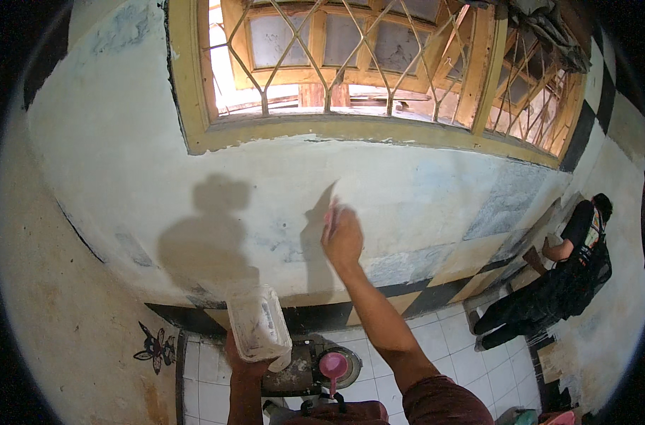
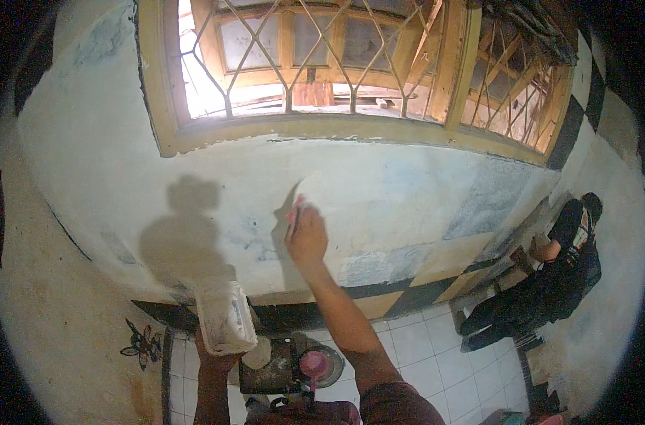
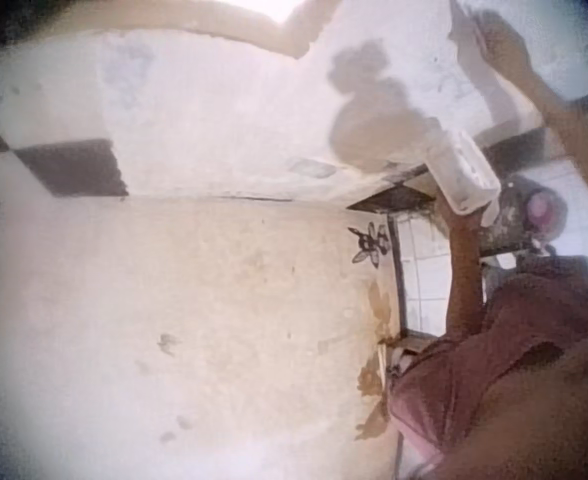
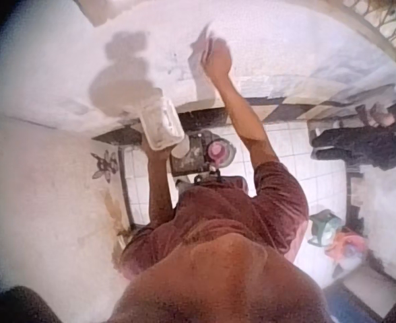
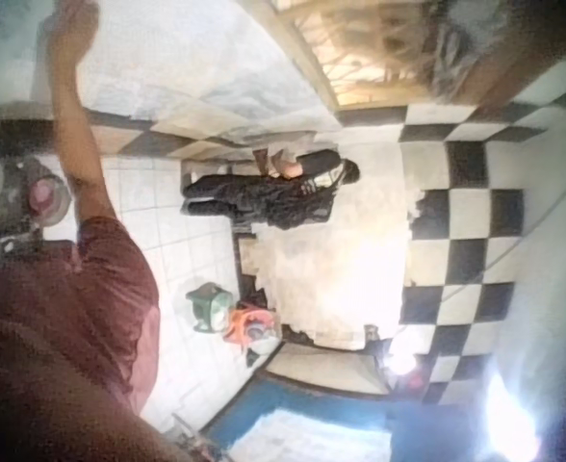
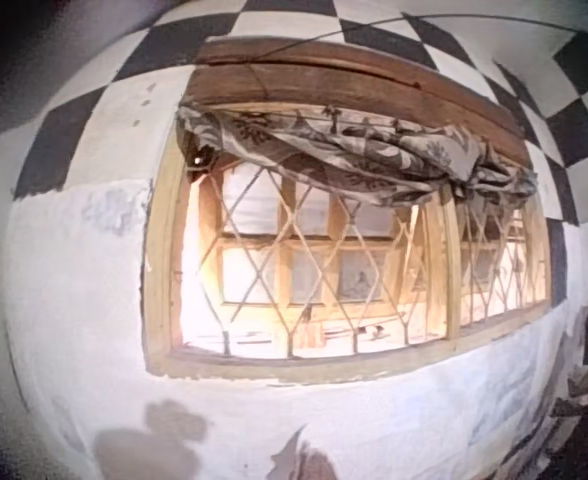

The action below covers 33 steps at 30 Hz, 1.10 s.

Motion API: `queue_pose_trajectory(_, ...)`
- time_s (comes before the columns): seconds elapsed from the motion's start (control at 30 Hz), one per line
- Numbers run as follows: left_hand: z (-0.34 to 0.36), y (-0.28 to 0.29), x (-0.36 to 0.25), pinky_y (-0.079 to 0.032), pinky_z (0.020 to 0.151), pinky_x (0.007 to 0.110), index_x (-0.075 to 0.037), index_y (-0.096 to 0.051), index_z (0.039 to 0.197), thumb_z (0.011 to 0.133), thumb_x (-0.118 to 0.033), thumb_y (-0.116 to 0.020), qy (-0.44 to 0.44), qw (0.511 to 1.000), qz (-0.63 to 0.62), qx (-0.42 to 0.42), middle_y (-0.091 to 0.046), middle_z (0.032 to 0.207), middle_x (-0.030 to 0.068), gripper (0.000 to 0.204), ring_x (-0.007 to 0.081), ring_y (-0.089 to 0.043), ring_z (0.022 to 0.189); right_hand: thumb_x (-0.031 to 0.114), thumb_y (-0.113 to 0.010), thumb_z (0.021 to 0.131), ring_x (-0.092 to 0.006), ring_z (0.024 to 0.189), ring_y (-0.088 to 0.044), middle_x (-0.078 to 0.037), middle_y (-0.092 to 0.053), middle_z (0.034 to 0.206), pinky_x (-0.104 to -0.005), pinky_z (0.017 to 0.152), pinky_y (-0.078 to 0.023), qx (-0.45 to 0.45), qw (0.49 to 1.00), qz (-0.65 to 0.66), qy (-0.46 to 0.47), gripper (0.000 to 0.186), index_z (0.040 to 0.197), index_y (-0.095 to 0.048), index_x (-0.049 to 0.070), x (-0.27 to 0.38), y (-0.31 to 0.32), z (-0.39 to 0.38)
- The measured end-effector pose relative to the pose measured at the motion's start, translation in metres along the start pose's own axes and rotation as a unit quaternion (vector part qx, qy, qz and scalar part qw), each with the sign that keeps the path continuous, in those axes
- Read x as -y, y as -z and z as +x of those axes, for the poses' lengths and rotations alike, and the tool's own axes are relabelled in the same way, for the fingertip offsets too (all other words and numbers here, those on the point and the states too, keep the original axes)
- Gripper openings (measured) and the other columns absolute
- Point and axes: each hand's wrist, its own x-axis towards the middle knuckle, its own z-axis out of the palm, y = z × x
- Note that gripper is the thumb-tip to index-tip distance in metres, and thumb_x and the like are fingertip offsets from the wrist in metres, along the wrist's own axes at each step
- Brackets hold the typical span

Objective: The person applies patching compound from a plastic container to various spots on a wall using a spatula.

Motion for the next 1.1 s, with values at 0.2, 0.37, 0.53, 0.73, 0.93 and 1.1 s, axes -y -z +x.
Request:
queue_pose_trajectory(0.2,0.004,0.003,0.002,-0.052,0.089,0.043,-0.011,-0.047,0.129,0.061,-0.031,-0.083,0.012,0.999,-0.03,-0.018,-0.059,0.119,0.0088,0.08,0.0261,-0.061,0.105,0.005,-0.059,0.08,-0.0374,0.087,-0.062,-0.02,-0.06,0.099,-0.0443,0.072,-0.051,0.038,0.987,0.154,-0.029,0.03,0.111,-0.059,0.005,-0.044,0.029,-0.02)
queue_pose_trajectory(0.37,0.0,-0.002,-0.008,-0.053,0.081,0.054,-0.011,-0.052,0.128,0.091,-0.048,-0.04,0.01,1.0,-0.006,-0.028,-0.062,0.113,0.0109,0.053,0.0321,-0.064,0.099,-0.001,-0.06,0.074,-0.0348,0.119,-0.054,-0.015,-0.059,0.125,-0.0426,0.1,-0.043,-0.155,0.979,-0.091,0.099,0.049,0.123,-0.059,0.005,-0.136,0.071,0.025)
queue_pose_trajectory(0.53,0.006,-0.025,-0.01,-0.054,0.081,0.054,-0.01,-0.051,0.13,0.092,-0.045,-0.04,-0.047,0.99,0.131,-0.032,-0.062,0.112,0.0116,0.052,0.0323,-0.064,0.098,-0.003,-0.057,0.074,-0.0358,0.127,-0.046,-0.017,-0.054,0.131,-0.0447,0.108,-0.035,-0.145,0.975,-0.117,0.117,0.063,0.135,-0.048,0.004,-0.198,0.071,0.055)
queue_pose_trajectory(0.73,0.015,-0.018,-0.003,-0.054,0.083,0.054,-0.01,-0.05,0.13,0.093,-0.043,-0.04,0.017,0.999,0.018,-0.043,-0.061,0.115,0.0119,0.051,0.031,-0.063,0.102,-0.01,-0.049,0.076,-0.0372,0.127,-0.047,-0.019,-0.05,0.136,-0.0446,0.104,-0.039,0.018,0.98,-0.159,0.119,0.056,0.13,-0.052,0.001,-0.223,0.041,-0.001)
queue_pose_trajectory(0.93,0.032,-0.016,0.01,-0.053,0.083,0.055,-0.011,-0.05,0.13,0.093,-0.045,-0.039,0.115,0.973,-0.197,-0.028,-0.059,0.119,0.0112,0.051,0.031,-0.061,0.104,-0.009,-0.053,0.074,-0.0338,0.126,-0.048,-0.015,-0.055,0.131,-0.0477,0.104,-0.039,-0.04,0.964,-0.182,0.19,0.055,0.128,-0.055,0.003,-0.235,0.109,-0.004)
queue_pose_trajectory(1.1,0.025,-0.022,0.012,-0.053,0.084,0.055,-0.012,-0.049,0.13,0.092,-0.047,-0.04,-0.004,0.995,0.081,0.05,-0.059,0.119,0.01,0.052,0.0306,-0.06,0.106,-0.008,-0.057,0.076,-0.0343,0.114,-0.055,-0.013,-0.057,0.128,-0.042,0.094,-0.047,-0.194,0.948,-0.224,0.115,0.055,0.129,-0.054,0.005,-0.242,0.128,0.058)
